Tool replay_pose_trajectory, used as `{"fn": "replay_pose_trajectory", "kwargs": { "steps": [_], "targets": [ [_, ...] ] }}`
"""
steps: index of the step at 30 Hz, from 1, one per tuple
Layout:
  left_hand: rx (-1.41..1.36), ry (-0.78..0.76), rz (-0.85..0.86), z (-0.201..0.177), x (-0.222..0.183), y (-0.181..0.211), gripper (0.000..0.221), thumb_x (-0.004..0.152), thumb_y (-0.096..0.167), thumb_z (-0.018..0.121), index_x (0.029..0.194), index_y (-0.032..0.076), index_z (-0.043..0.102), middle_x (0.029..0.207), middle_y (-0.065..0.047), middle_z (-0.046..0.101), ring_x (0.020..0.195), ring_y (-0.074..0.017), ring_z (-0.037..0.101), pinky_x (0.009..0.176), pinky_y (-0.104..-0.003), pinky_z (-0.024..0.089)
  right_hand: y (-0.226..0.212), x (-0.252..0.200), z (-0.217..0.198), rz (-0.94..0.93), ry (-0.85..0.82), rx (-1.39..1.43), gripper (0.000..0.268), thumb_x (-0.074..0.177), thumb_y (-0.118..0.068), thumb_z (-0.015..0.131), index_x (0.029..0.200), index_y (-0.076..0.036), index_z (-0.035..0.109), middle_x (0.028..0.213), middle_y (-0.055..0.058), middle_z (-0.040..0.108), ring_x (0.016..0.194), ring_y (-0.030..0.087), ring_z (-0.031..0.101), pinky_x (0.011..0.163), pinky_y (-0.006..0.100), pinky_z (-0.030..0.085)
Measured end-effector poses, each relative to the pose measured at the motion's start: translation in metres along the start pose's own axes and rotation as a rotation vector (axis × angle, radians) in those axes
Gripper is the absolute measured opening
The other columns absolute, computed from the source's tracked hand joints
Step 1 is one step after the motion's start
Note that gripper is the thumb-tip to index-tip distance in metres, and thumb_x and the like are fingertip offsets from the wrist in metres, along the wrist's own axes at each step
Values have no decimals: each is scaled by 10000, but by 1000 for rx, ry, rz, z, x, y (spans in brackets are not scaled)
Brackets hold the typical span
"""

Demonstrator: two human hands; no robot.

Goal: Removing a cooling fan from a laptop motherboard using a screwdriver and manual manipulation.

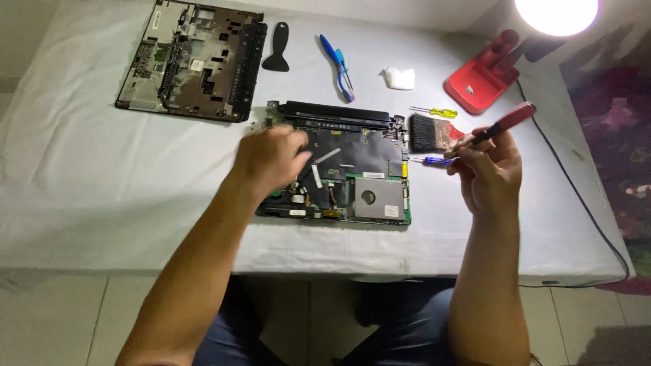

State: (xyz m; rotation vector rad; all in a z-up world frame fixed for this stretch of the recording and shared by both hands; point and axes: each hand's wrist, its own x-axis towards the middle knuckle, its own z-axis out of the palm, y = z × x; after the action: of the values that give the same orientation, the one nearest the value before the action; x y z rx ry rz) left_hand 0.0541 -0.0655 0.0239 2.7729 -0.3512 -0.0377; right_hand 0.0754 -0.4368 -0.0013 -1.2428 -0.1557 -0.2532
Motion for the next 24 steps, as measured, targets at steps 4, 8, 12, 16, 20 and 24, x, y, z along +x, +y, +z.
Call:
{"fn": "replay_pose_trajectory", "kwargs": {
  "steps": [4, 8, 12, 16, 20, 24],
  "targets": [
    [15, 89, 112, 54, 124, 4, 168, 940, 262, 608, 953, 159, 740, 923, -112, 715, 893, -388, 730, 766, -569, 601, 7, 4, -2, -17, 31, 9, 311, 868, 81, 694, 1133, -19, 564, 871, 184, 660, 699, 282, 715, 516, 329, 620],
    [131, 35, 11, 71, 205, 9, 183, 971, 226, 587, 1013, 156, 751, 1031, -107, 705, 865, -380, 727, 725, -532, 591, 8, 5, -4, -31, 70, -211, 275, 897, 39, 683, 1126, -44, 555, 896, 129, 671, 778, 241, 738, 545, 309, 607],
    [203, -159, -190, 46, 217, 20, 263, 964, 141, 618, 1201, 81, 717, 1240, -120, 662, 1014, -363, 688, 821, -469, 558, -5, 2, 1, 51, 107, -419, 189, 934, -37, 648, 1091, -91, 557, 937, 46, 657, 865, 173, 719, 587, 288, 606],
    [214, -218, -225, 34, 220, 7, 296, 1046, 141, 466, 1148, 98, 740, 1160, -153, 700, 933, -359, 702, 811, -469, 571, 0, 9, -14, 56, 126, -432, 171, 949, -5, 644, 1083, -76, 564, 918, 49, 659, 846, 168, 719, 601, 286, 604],
    [266, -109, -242, 42, 227, -7, 309, 1103, 178, 489, 1029, -12, 721, 1160, -158, 625, 738, -226, 637, 623, -355, 579, 5, 14, -16, 40, 141, -446, 193, 941, 1, 648, 1099, -76, 568, 927, 45, 663, 837, 157, 713, 598, 277, 613],
    [129, -20, -298, 66, 245, 0, 473, 1044, 493, 633, 1029, 25, 701, 1227, -120, 631, 790, -246, 659, 626, -388, 564, 10, 15, -7, 22, 117, -389, 198, 945, -13, 666, 1099, -76, 561, 908, 59, 653, 824, 179, 743, 588, 300, 623]
  ]
}}
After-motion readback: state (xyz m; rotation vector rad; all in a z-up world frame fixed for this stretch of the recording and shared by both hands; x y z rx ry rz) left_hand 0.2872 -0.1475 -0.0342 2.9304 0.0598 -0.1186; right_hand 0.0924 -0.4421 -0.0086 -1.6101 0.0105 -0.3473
